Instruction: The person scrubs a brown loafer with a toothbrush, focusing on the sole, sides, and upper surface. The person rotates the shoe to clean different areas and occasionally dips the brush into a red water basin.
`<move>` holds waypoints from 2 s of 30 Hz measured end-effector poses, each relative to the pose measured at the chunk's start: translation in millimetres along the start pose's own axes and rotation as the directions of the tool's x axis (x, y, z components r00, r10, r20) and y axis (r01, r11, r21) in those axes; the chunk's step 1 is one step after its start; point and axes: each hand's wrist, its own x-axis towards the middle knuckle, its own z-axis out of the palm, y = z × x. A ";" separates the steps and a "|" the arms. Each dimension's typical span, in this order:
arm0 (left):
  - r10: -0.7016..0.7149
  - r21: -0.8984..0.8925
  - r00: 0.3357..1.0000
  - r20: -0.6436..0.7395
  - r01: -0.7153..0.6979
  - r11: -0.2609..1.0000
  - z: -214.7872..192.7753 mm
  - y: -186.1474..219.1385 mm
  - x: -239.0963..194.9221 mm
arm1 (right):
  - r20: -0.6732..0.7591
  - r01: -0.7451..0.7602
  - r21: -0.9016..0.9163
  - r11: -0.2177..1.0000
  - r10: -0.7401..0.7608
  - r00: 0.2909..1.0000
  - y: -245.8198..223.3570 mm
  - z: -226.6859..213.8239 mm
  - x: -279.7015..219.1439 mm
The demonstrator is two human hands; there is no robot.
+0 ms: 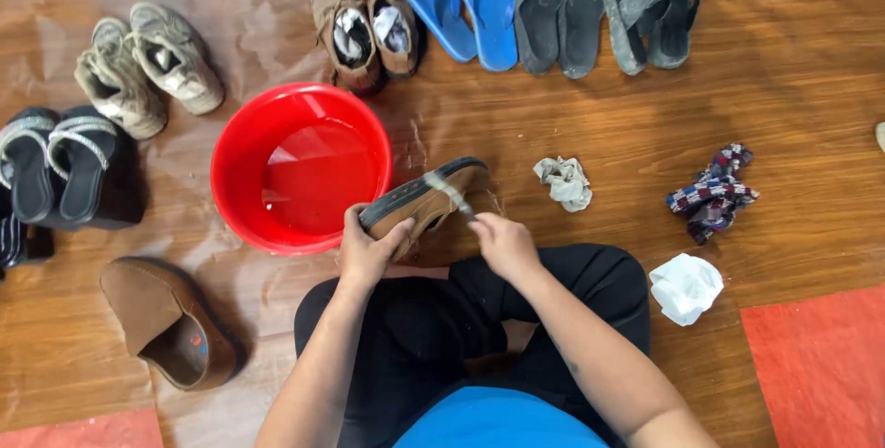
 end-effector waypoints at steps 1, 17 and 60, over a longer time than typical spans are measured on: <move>0.012 0.002 1.000 0.003 -0.012 1.000 4.1 -2.6 5.8 | -0.012 0.000 0.001 1.000 0.000 1.000 30.0 0.6 15.5; 0.034 -0.174 0.998 -0.061 -0.044 0.984 12.0 -19.1 5.9 | -0.006 -0.113 -0.063 0.992 0.113 0.994 44.8 2.4 23.8; 0.052 -0.162 0.989 -0.136 -0.074 0.984 11.6 -16.6 15.1 | 0.031 -0.089 0.089 0.992 0.087 0.996 20.3 6.2 36.3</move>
